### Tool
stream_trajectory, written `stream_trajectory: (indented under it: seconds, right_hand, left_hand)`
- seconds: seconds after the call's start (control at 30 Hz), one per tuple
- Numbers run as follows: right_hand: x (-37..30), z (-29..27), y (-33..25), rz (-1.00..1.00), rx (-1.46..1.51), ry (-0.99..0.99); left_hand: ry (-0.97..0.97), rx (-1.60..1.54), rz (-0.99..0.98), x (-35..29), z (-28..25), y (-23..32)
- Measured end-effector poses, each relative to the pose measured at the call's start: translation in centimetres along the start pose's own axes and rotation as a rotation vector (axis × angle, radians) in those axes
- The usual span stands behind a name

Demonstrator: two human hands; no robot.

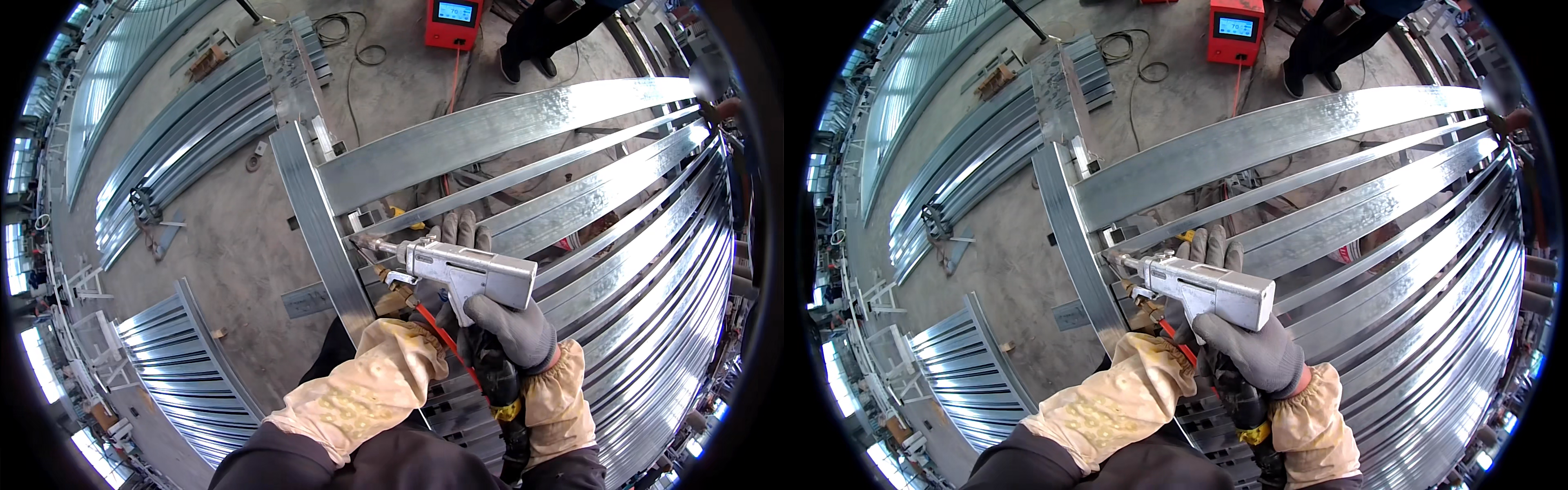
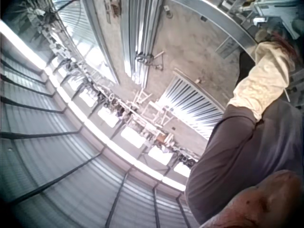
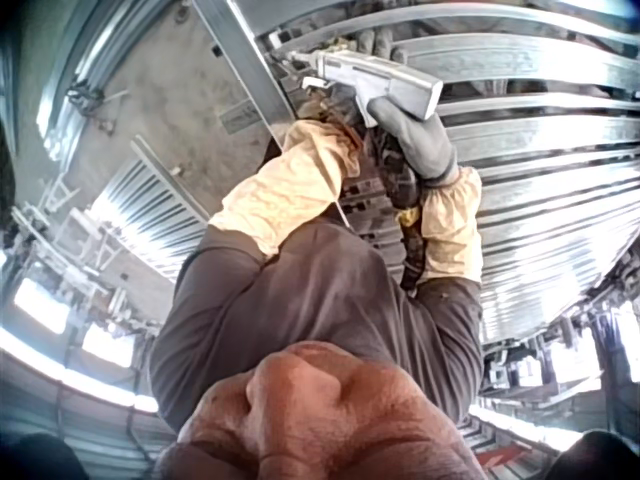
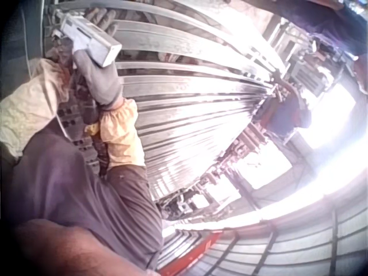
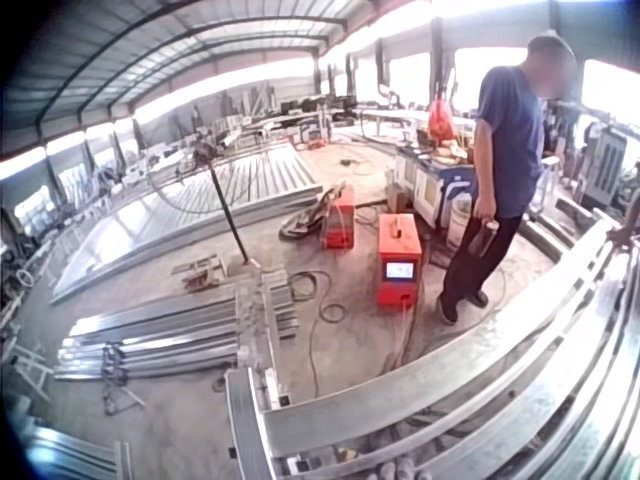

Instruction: The person welds metal bars onto a large curved metal frame using a handheld welding gun. They repeatedly position bars, weld them in place, and adjust the frame while working in a workshop with other workers nearby.

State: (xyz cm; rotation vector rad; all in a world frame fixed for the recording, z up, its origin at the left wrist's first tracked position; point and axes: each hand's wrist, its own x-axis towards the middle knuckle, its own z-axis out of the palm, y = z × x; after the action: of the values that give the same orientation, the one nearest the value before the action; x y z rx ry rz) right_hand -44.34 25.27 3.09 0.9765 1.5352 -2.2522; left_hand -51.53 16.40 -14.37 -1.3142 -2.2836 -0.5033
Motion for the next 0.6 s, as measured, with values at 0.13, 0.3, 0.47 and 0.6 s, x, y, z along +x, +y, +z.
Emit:
stream_trajectory:
  seconds: [0.13,0.3,0.47,0.6]
  right_hand:
    - [0.4,0.3,0.3,0.003,0.089,-0.004]
    - [0.8,0.1,0.8,0.005,0.116,-0.045]
    - [0.6,0.3,0.1,-0.008,0.097,-0.064]
    - [0.5,0.3,-0.8,0.066,0.133,-0.120]
  left_hand:
    - [0.026,0.009,0.006,0.0,0.3,0.2]
    - [0.060,0.020,0.004,0.2,0.2,-0.2]
    - [0.082,0.030,0.008,0.4,0.4,0.0]
    - [0.101,0.035,0.006,0.5,0.5,0.0]
